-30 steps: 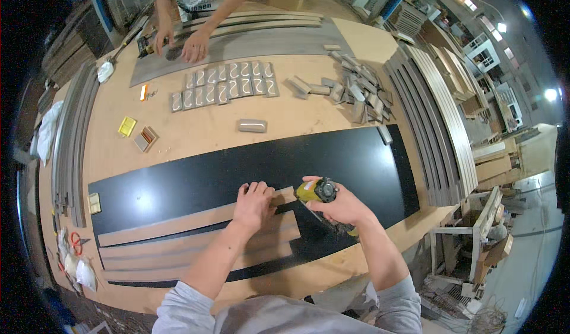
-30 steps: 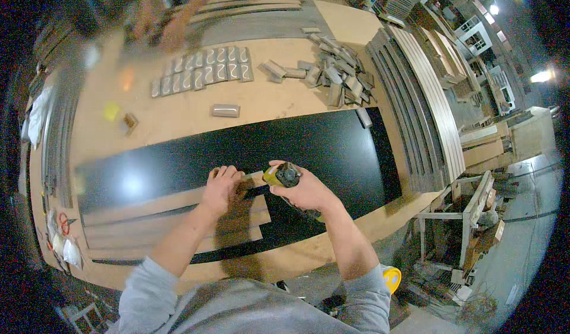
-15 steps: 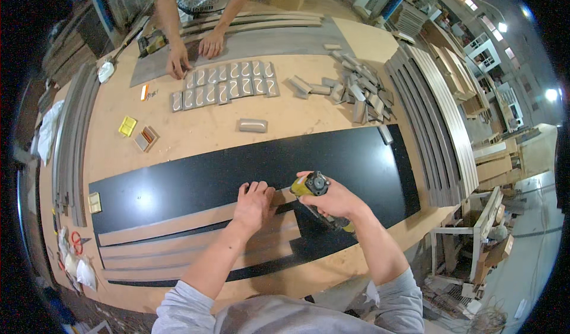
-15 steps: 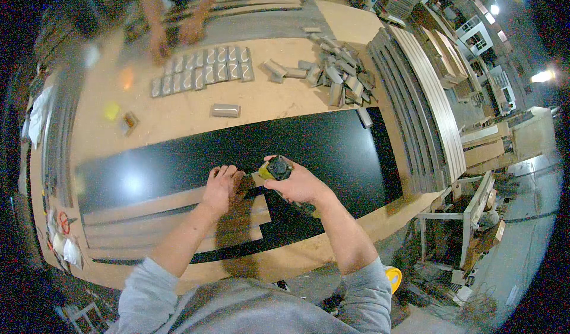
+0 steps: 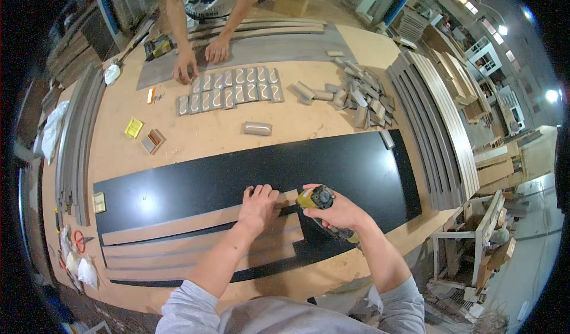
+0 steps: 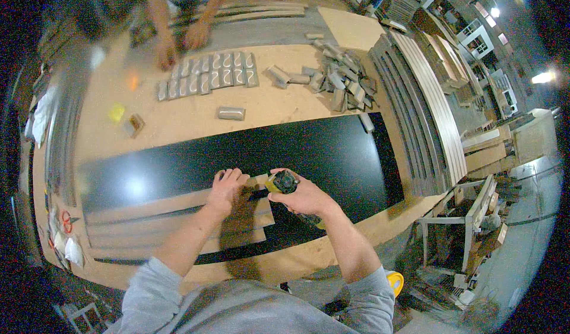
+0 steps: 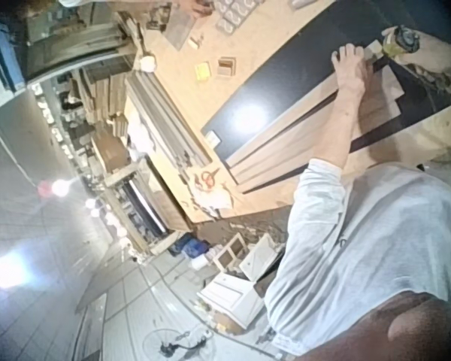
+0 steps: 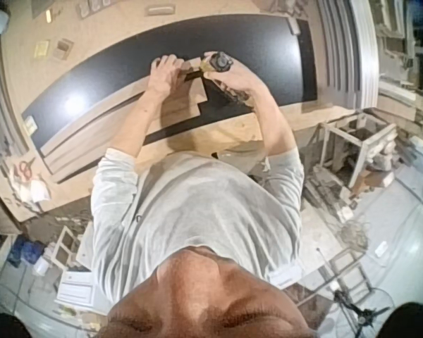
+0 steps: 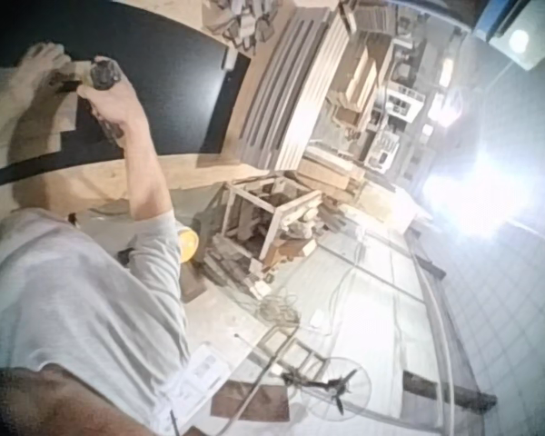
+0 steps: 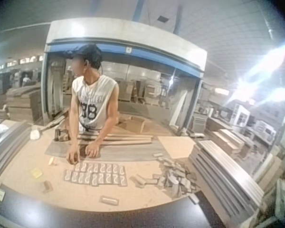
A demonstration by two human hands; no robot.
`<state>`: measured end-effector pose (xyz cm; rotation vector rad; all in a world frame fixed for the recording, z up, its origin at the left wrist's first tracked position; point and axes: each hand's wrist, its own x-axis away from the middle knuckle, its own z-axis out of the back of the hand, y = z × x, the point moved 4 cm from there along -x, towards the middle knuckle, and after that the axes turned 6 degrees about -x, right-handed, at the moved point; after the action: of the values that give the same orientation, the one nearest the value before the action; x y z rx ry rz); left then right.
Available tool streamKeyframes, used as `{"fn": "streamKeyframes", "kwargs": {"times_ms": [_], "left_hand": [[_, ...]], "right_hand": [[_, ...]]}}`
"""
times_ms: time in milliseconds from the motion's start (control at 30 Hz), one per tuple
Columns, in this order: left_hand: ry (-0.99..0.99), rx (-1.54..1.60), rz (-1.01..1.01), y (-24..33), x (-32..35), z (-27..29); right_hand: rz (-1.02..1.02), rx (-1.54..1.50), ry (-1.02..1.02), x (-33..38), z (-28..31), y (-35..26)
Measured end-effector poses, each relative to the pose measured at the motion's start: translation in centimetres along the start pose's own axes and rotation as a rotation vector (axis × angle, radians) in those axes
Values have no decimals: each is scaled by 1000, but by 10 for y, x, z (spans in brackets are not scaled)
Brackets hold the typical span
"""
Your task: Aligning and fastening small wooden blocks to larger curved wooden slats using a pneumatic nail gun.
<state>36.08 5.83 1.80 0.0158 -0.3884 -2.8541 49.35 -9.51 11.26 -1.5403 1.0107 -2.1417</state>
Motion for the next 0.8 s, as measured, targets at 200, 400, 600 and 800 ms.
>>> {"fn": "streamKeyframes", "kwargs": {"times_ms": [200,400,600,800], "left_hand": [[37,53,29,-4,2,-14],[105,173,24,-9,7,-12],[129,160,40,-8,10,-11],[110,213,35,-9,12,-8]], "right_hand": [[42,-51,-20,-3,-15,-13],[66,-5,-100,-17,-31,-24],[74,44,-103,-20,-39,-28],[56,46,-69,-14,-41,-23]]}}
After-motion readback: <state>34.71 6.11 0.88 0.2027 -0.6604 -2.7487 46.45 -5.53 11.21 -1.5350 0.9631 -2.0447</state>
